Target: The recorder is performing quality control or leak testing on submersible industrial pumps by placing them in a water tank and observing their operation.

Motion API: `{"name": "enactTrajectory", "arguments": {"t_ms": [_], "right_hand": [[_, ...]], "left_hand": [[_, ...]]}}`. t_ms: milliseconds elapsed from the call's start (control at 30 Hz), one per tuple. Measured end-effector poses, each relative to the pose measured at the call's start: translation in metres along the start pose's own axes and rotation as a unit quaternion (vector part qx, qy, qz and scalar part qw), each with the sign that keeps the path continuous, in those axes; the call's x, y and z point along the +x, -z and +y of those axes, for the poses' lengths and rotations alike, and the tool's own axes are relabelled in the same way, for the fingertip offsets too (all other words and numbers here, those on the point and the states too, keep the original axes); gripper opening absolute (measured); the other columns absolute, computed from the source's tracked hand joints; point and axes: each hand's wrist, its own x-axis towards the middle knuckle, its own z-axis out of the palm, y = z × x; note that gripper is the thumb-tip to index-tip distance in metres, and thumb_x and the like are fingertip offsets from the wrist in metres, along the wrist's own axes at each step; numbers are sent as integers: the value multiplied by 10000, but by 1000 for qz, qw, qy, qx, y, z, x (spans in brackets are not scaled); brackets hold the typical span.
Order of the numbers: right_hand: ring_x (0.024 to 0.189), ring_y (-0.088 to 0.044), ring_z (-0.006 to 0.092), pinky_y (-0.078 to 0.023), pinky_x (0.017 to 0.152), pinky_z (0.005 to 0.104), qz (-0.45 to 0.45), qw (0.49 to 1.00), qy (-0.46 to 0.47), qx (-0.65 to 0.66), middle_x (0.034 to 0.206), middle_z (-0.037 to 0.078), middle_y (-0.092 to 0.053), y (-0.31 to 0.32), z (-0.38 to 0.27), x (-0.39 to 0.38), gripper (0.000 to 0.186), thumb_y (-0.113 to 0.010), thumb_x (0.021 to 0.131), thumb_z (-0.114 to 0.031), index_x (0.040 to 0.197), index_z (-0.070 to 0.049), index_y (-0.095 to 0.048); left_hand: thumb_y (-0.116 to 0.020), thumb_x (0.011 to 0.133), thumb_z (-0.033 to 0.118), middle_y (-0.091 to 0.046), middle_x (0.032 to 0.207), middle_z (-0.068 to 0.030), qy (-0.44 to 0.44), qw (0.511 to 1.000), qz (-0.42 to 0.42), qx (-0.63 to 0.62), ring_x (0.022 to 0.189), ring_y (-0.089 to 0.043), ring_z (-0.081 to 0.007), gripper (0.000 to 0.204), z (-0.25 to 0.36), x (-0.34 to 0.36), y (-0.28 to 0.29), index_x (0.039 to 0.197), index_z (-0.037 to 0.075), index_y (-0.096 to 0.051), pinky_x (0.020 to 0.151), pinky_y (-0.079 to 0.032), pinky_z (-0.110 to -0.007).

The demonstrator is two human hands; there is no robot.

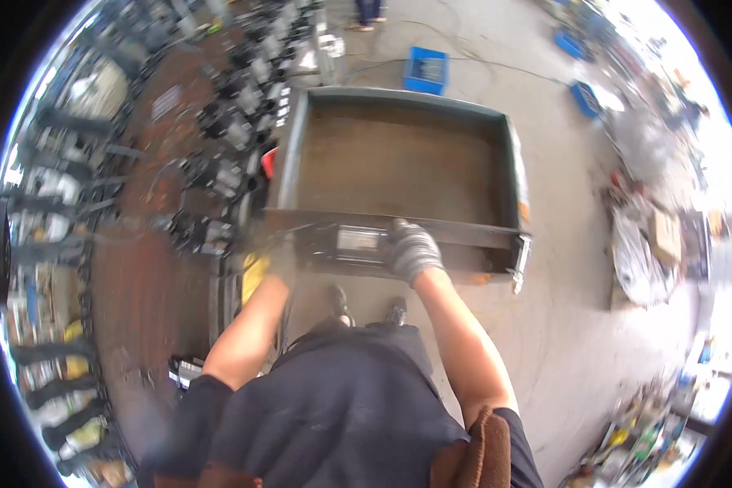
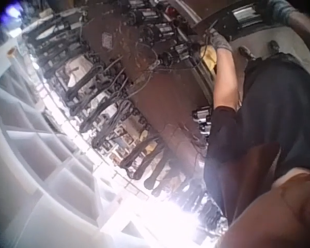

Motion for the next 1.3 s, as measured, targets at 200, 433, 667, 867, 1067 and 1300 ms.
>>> {"name": "enactTrajectory", "arguments": {"t_ms": [200,433,667,867,1067,1300], "right_hand": [[881,-667,358,-519,793,407,206,949,-107,215,957,202,-699,-27,112,-32,351,-649,936,-342,1120,-44,-622],[918,-667,419,-519,787,496,302,849,-414,130,958,203,-703,-44,273,-86,467,-623,895,-458,1198,-109,-558],[995,-661,394,-496,850,480,330,806,-435,228,1057,181,-702,-37,259,-63,429,-624,917,-393,1257,-138,-573],[986,-661,404,-505,849,470,341,810,-421,225,1043,207,-701,-54,273,-41,552,-622,874,-503,1272,-121,-618],[627,-627,141,-502,527,296,270,744,-286,539,842,64,-703,-46,240,-58,277,-594,950,-310,1027,-61,-689],[803,-653,255,-530,754,354,136,902,-24,410,922,122,-685,-96,165,-50,224,-688,888,-151,1095,-66,-690]], "left_hand": [[-578,989,336,-664,855,-52,17,1000,-11,23,747,-630,-193,283,53,-1,41,1007,58,-628,715,-521,-327],[-727,888,223,-623,1165,-89,1,980,-191,48,1076,-573,-208,434,118,-2,19,1240,16,-579,981,-449,-325],[-838,693,34,-617,1128,-51,28,988,-143,-47,1020,-569,-183,594,143,-11,9,1232,35,-588,965,-469,-310],[-865,688,177,-659,1100,-93,57,975,-208,56,969,-620,-199,562,157,-2,15,1163,0,-622,901,-500,-347],[-888,643,132,-687,958,-65,22,974,-227,10,866,-613,-180,475,123,11,11,1045,14,-666,812,-518,-326],[-804,699,39,-674,1050,-1,151,960,-212,-107,910,-614,-83,462,118,10,-3,1131,15,-641,828,-521,-277]]}}
